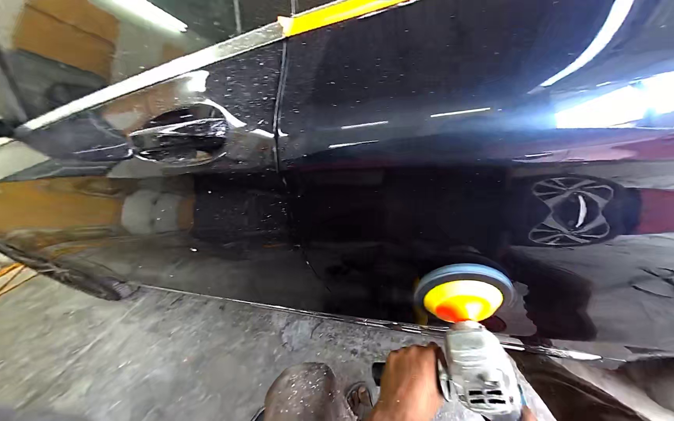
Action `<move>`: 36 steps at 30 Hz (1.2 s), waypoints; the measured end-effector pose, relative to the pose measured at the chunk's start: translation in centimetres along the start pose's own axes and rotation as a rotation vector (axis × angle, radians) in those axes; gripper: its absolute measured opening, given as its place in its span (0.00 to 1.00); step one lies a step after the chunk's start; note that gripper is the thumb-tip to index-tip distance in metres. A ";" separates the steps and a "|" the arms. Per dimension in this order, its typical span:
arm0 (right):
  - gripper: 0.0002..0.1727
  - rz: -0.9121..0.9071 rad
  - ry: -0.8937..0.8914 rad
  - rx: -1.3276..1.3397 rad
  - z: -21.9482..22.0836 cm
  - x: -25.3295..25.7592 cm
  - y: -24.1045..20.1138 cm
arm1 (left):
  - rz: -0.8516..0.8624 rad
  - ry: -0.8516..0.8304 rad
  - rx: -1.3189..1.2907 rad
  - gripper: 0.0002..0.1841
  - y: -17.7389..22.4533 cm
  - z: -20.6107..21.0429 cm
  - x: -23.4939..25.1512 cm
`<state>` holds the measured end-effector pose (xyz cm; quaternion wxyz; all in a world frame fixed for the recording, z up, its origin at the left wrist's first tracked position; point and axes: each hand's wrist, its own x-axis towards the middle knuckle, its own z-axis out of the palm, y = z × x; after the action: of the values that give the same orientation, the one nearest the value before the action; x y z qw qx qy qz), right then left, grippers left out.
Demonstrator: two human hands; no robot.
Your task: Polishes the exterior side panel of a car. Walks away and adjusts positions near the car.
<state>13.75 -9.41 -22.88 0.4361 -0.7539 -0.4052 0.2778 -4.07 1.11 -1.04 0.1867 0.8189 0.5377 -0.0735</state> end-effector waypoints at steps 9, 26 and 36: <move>0.41 -0.009 0.092 0.101 -1.2 -0.2 0.5 | 0.061 -0.026 0.133 0.16 5.0 -0.9 0.6; 0.39 0.248 0.046 0.579 -0.9 -1.1 -0.2 | 0.174 -0.083 0.262 0.12 13.7 2.1 2.4; 0.48 0.058 0.021 0.414 5.0 1.4 4.7 | -0.005 -0.090 0.315 0.15 5.6 2.0 1.9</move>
<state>12.40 -7.41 -29.48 0.5777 -0.6623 -0.3132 0.3599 1.92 -0.05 -2.22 0.0795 0.8326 0.5127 -0.1941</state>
